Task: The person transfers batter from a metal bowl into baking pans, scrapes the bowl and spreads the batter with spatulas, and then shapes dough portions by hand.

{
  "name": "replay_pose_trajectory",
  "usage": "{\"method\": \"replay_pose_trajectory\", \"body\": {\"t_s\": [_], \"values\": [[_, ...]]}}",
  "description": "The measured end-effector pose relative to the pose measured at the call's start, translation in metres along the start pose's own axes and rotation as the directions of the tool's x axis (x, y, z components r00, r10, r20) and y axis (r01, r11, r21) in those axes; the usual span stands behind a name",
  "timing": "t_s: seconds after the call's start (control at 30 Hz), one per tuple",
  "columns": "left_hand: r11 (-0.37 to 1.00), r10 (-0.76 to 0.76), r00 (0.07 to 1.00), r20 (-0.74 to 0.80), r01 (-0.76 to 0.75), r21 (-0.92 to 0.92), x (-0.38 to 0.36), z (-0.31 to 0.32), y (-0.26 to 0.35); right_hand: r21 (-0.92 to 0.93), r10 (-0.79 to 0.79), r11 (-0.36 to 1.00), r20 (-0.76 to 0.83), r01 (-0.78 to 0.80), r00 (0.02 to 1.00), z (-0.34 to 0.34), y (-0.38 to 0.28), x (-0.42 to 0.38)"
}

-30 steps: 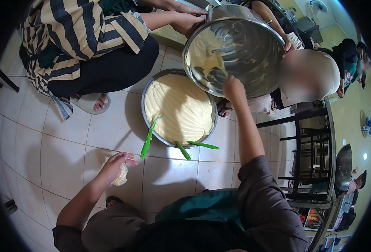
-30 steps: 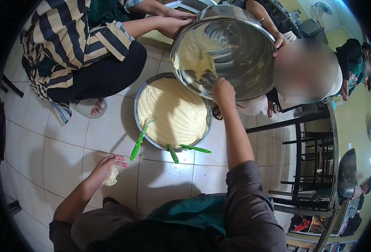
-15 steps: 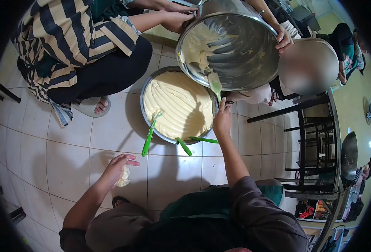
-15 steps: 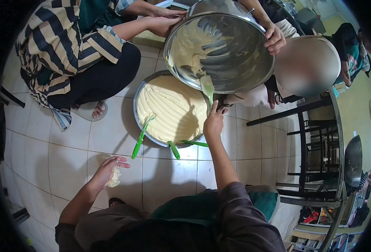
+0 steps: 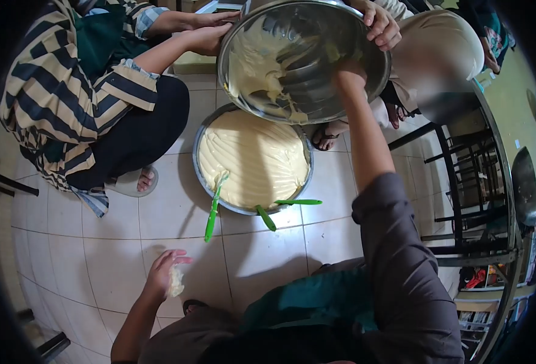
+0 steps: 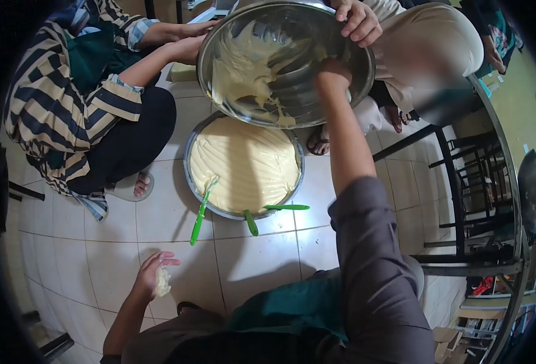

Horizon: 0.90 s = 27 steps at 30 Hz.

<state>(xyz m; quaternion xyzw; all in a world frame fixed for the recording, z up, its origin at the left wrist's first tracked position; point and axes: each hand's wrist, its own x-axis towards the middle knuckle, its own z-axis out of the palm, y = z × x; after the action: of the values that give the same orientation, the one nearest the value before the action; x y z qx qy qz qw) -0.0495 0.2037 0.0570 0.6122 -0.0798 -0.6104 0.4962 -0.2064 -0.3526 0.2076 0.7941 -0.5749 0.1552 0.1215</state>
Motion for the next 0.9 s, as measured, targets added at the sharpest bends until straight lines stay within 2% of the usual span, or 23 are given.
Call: {"method": "replay_pose_trajectory", "body": {"t_s": [0.07, 0.13, 0.2, 0.27, 0.37, 0.43, 0.47, 0.53, 0.6, 0.63, 0.7, 0.73, 0.77, 0.8, 0.87, 0.9], "values": [[0.998, -0.051, 0.993, -0.102, 0.054, 0.025, -0.017, -0.003, 0.007, 0.081, 0.157, 0.985, -0.029, -0.154, 0.987, 0.019, -0.005, 0.043], [0.994, -0.108, 0.980, -0.167, 0.109, -0.003, -0.023, -0.011, -0.001, 0.042, -0.049, 0.997, -0.304, 0.064, 0.951, 0.087, 0.005, 0.086], [0.992, -0.114, 0.974, -0.195, 0.101, -0.078, -0.027, -0.020, -0.016, -0.106, -0.262, 0.965, -0.290, 0.241, 0.921, 0.111, -0.012, 0.101], [0.991, -0.105, 0.972, -0.210, 0.085, -0.103, -0.033, -0.020, -0.019, -0.278, -0.415, 0.867, 0.054, 0.413, 0.908, 0.117, -0.040, 0.081], [0.991, -0.080, 0.967, -0.242, 0.050, -0.125, -0.042, -0.028, -0.015, -0.346, -0.596, 0.745, 0.038, 0.570, 0.802, 0.056, -0.051, 0.071], [0.992, -0.068, 0.960, -0.271, 0.035, -0.125, -0.044, -0.032, -0.009, -0.379, -0.480, 0.844, -0.218, 0.379, 0.850, 0.035, -0.051, 0.083], [0.992, -0.064, 0.954, -0.293, 0.030, -0.121, -0.045, -0.033, -0.004, -0.360, -0.446, 0.875, -0.340, 0.323, 0.828, 0.040, -0.048, 0.103], [0.994, -0.062, 0.946, -0.318, 0.030, -0.105, -0.045, -0.033, 0.002, -0.364, -0.516, 0.845, -0.365, 0.391, 0.775, 0.069, -0.050, 0.124], [0.996, -0.074, 0.947, -0.312, 0.053, -0.077, -0.043, -0.033, 0.008, -0.427, -0.672, 0.691, -0.084, 0.583, 0.735, 0.080, -0.060, 0.108], [0.997, -0.068, 0.946, -0.316, 0.052, -0.060, -0.042, -0.036, 0.011, -0.421, -0.728, 0.596, 0.076, 0.683, 0.682, 0.069, -0.067, 0.095], [0.997, -0.076, 0.944, -0.320, 0.066, -0.042, -0.045, -0.037, 0.007, -0.379, -0.812, 0.433, 0.230, 0.818, 0.537, 0.021, -0.073, 0.087], [0.996, -0.086, 0.937, -0.338, 0.070, -0.060, -0.045, -0.040, 0.002, -0.386, -0.839, 0.412, 0.192, 0.825, 0.509, 0.001, -0.073, 0.089], [0.994, -0.094, 0.931, -0.353, 0.072, -0.076, -0.046, -0.045, -0.002, -0.493, -0.872, 0.455, -0.075, 0.742, 0.484, 0.008, -0.072, 0.108], [0.994, -0.094, 0.925, -0.368, 0.067, -0.086, -0.044, -0.048, -0.004, -0.544, -0.840, 0.542, -0.337, 0.641, 0.424, 0.014, -0.071, 0.127], [0.995, -0.091, 0.930, -0.356, 0.071, -0.068, -0.041, -0.042, 0.002, -0.557, -0.782, 0.621, -0.493, 0.552, 0.382, 0.020, -0.071, 0.133], [0.996, -0.090, 0.932, -0.351, 0.075, -0.058, -0.041, -0.039, 0.006, -0.546, -0.792, 0.610, -0.404, 0.574, 0.457, 0.031, -0.069, 0.126]]}}
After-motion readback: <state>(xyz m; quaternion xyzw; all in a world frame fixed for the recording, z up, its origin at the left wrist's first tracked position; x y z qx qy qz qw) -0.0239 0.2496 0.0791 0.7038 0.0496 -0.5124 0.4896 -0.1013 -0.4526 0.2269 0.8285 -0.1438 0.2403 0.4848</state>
